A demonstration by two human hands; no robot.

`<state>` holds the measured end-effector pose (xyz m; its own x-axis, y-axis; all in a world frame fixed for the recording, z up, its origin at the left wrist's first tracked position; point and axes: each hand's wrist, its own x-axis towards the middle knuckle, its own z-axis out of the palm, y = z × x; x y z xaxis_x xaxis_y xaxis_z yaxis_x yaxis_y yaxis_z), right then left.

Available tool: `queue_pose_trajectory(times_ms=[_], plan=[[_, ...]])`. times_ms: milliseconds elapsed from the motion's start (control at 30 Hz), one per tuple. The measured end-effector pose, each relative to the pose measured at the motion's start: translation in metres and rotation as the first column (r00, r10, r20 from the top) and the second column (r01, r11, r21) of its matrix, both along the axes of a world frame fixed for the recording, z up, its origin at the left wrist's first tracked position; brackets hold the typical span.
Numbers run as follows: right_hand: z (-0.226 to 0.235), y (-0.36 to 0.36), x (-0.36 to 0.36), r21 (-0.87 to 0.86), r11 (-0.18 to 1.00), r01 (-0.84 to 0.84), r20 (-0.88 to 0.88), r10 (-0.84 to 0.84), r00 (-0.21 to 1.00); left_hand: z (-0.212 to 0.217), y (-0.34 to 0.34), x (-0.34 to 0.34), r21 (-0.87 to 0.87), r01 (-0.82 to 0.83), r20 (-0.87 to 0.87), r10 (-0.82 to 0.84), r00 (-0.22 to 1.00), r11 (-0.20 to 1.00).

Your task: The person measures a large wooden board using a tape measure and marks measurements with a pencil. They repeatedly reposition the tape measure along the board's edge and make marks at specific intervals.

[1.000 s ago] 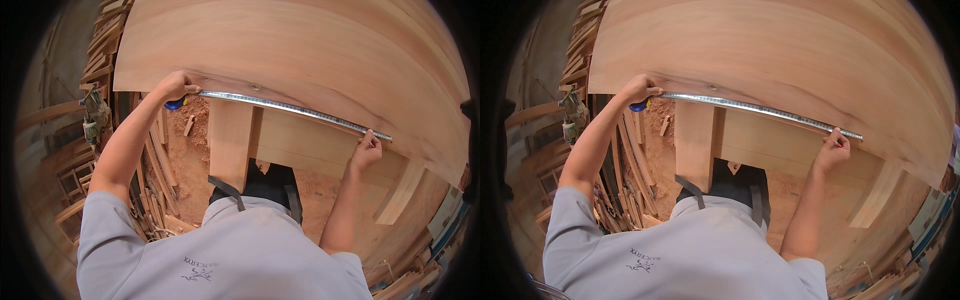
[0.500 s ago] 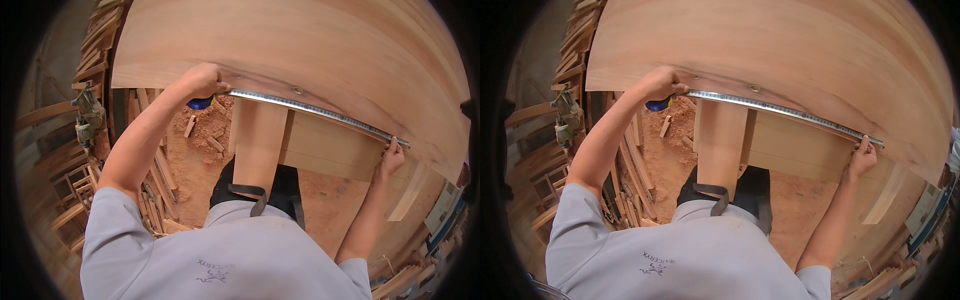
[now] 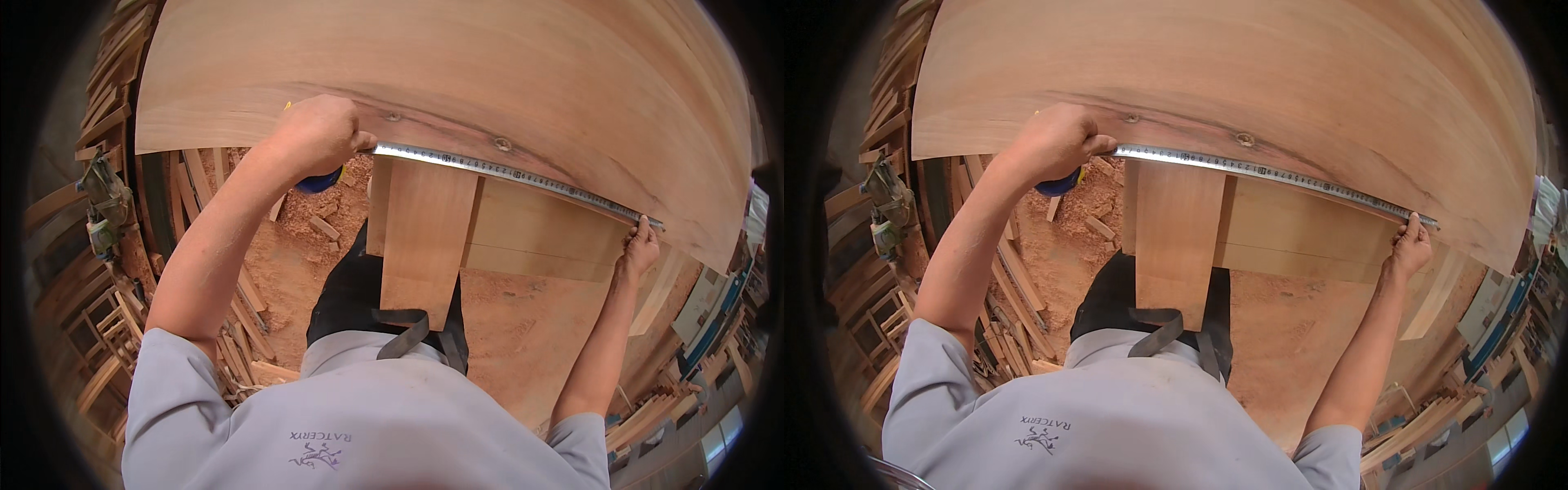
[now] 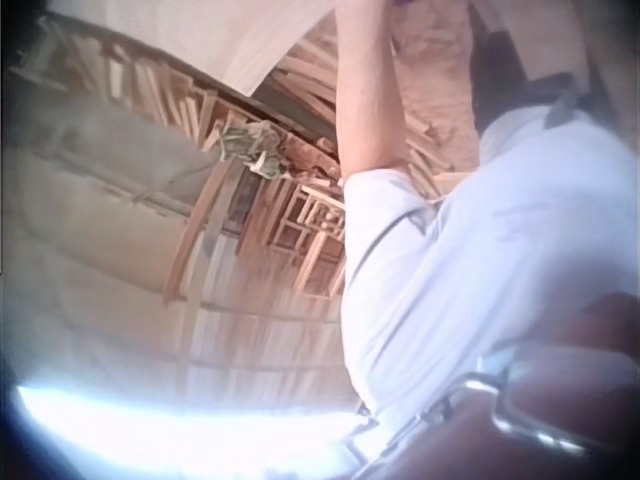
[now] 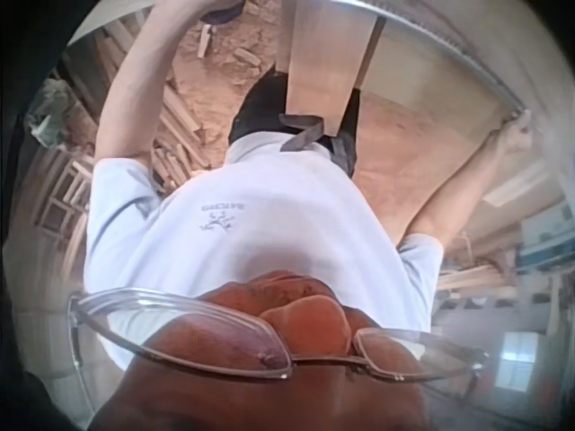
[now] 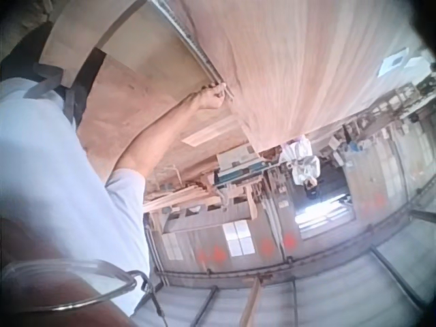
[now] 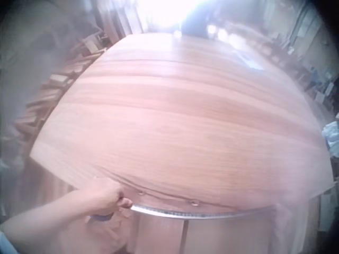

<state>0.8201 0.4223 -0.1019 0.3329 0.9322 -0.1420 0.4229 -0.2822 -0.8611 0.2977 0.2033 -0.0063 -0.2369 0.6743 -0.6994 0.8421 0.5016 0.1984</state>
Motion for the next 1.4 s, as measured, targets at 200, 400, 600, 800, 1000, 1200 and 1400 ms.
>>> queue_pose_trajectory(times_ms=[200, 400, 600, 800, 1000, 1200, 1400], plan=[[-0.002, 0.005, 0.004, -0.063, 0.995, -0.074, 0.006, 0.074, 0.997, -0.007, -0.013, -0.004, 0.113, -0.052, 0.067, 0.045, 0.997, 0.992], [-0.023, 0.023, 0.049, -0.112, 0.991, -0.075, 0.032, 0.079, 0.996, 0.027, -0.054, -0.032, 0.182, -0.132, 0.29, 0.075, 0.954, 0.974], [-0.028, 0.021, 0.046, -0.104, 0.993, -0.057, -0.022, 0.055, 0.998, 0.038, -0.121, -0.087, 0.17, -0.187, 0.312, 0.127, 0.942, 0.968], [0.032, -0.017, -0.024, -0.099, 0.978, -0.185, 0.13, 0.197, 0.972, 0.032, -0.163, -0.135, 0.198, -0.33, 0.241, 0.28, 0.929, 0.923], [0.044, -0.12, -0.15, -0.084, 0.987, -0.137, -0.366, 0.097, 0.925, 0.03, -0.202, -0.196, 0.256, -0.364, 0.242, 0.306, 0.921, 0.895], [0.044, -0.174, -0.262, -0.149, 0.981, -0.121, -0.39, 0.054, 0.919, -0.006, -0.245, -0.266, 0.308, -0.471, 0.177, 0.436, 0.882, 0.827], [0.038, -0.197, -0.296, -0.204, 0.964, -0.172, -0.363, 0.089, 0.927, -0.03, -0.281, -0.318, 0.267, -0.473, 0.197, 0.433, 0.88, 0.84]])
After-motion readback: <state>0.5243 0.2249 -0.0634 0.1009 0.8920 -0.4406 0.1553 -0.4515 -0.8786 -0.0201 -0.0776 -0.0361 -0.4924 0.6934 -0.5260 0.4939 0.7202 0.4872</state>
